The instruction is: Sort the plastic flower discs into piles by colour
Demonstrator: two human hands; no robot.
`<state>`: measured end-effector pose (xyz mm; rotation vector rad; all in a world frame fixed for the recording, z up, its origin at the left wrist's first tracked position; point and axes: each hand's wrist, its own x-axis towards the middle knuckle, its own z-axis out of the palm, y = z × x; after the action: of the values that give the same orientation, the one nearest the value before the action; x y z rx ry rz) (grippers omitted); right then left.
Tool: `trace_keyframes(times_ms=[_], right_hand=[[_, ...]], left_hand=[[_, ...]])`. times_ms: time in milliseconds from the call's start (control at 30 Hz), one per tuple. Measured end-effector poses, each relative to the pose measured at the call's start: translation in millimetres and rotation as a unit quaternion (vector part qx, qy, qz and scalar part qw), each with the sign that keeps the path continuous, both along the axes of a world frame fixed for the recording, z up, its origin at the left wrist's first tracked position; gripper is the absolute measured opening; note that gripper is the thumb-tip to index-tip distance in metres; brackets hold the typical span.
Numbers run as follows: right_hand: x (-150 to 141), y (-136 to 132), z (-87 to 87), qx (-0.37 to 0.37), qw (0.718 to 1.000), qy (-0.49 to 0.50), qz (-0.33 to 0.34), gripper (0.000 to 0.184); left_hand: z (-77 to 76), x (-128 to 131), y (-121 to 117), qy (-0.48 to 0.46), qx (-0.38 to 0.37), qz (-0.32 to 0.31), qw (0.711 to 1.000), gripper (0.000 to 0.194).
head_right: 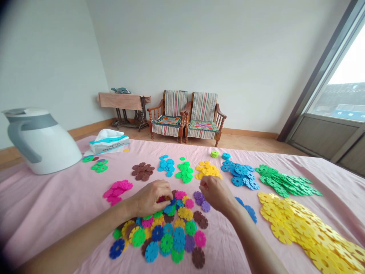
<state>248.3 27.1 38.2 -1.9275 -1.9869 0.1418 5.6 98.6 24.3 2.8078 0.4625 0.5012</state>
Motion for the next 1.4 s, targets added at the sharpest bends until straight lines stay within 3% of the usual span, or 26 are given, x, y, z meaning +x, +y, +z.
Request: trace_keyframes(times_ms=[133,267,533,800,967,1100,1233,1400], right_hand=[[-44.3,-4.2,-7.2,0.043,0.988,0.093,0.113,0.013],[-68.7,-9.7,-11.9,0.046,0.978,0.105,0.174,0.023],[-82.7,-7.4,-20.3,0.059,0.986,0.032,0.156,0.036],[-86.1,3.0,-28.6,0.083,0.981,-0.062,0.166,0.013],[-88.7,3.1,-34.4,0.129,0.969,-0.120,0.176,0.019],[-82.6,5.8,-36.6,0.163,0.979,-0.070,0.104,0.021],[-50.4,9.6,-22.4,0.162,0.986,-0.022,-0.021,0.025],[16.1,2.7,4.3,0.027,0.989,-0.079,-0.120,0.026]], left_hand=[[1.5,-2.8,0.9,-0.004,-0.010,0.021,1.000,0.009],[-3.0,-8.3,11.0,-0.014,-0.008,0.057,0.998,0.007],[-12.2,-10.5,26.3,-0.077,-0.067,0.110,0.989,0.008],[-23.5,-8.9,33.6,-0.130,-0.077,0.170,0.974,0.016],[-24.2,-9.6,32.4,-0.123,-0.067,0.164,0.976,0.016],[-24.0,-10.5,31.6,-0.119,-0.064,0.159,0.978,0.015],[-24.8,-10.5,31.5,-0.119,-0.062,0.159,0.978,0.014],[-25.1,-9.9,31.3,-0.125,-0.070,0.159,0.977,0.015]])
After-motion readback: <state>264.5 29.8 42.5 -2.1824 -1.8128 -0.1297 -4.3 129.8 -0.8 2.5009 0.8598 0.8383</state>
